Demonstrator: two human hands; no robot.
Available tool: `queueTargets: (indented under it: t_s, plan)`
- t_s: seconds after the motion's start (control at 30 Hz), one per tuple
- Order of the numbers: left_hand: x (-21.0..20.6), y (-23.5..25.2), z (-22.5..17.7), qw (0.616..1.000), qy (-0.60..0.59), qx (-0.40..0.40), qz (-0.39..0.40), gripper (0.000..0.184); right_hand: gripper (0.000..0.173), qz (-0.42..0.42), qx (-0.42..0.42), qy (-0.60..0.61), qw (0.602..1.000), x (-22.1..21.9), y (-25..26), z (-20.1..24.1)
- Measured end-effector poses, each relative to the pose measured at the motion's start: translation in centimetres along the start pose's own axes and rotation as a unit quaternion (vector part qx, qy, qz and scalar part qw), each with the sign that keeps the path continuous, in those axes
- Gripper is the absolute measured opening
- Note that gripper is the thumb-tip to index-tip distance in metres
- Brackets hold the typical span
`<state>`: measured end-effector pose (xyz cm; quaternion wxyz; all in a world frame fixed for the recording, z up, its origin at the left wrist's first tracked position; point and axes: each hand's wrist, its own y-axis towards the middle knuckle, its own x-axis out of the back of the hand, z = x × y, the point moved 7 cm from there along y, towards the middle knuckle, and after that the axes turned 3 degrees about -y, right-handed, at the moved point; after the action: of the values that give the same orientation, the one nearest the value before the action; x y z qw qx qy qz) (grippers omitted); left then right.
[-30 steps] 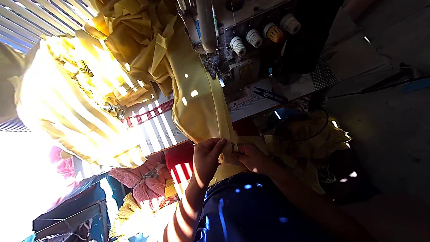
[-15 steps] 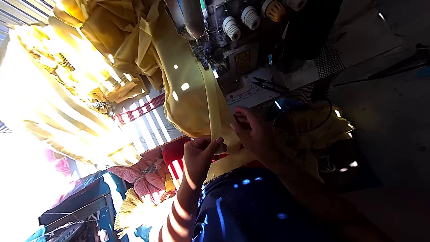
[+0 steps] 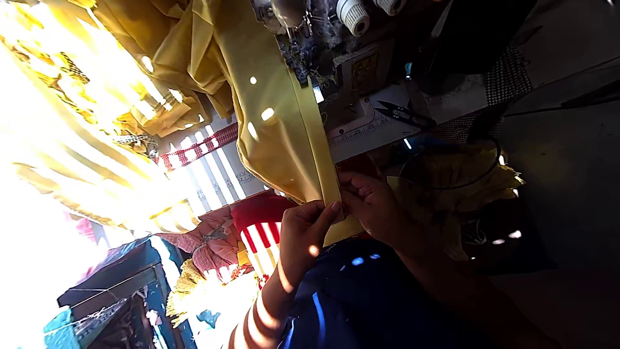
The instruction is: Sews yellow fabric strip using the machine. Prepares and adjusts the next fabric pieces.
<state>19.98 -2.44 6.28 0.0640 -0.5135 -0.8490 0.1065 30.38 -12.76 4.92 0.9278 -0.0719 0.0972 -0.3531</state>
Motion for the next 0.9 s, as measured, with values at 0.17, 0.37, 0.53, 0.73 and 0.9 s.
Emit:
queueTargets:
  t_s: [0.17, 0.37, 0.53, 0.73, 0.9]
  plan:
    - [0.1, -0.4, 0.6, 1.0, -0.016, -0.004, 0.011, 0.023, 0.015, -0.008, -0.013, 0.002, 1.0, 0.7, -1.1, 0.1]
    - [0.0, -0.3, 0.4, 0.999, -0.04, -0.008, 0.004, 0.018, 0.015, 0.032, -0.005, 0.011, 0.999, 0.8, -0.7, 0.5]
    - [0.1, -0.2, 1.0, 0.999, -0.042, 0.0, -0.027, 0.014, 0.018, 0.036, -0.012, 0.009, 0.999, 0.8, -0.7, 0.7]
    - [0.0, 0.2, 0.6, 0.999, 0.036, -0.029, -0.022, 0.012, 0.016, -0.016, 0.056, -0.103, 0.993, 0.5, -0.5, 1.9]
    - [3.3, 1.2, -7.6, 0.946, 0.265, -0.182, 0.03, 0.021, 0.013, 0.001, 0.131, -0.073, 0.989, 0.7, -0.9, 3.9]
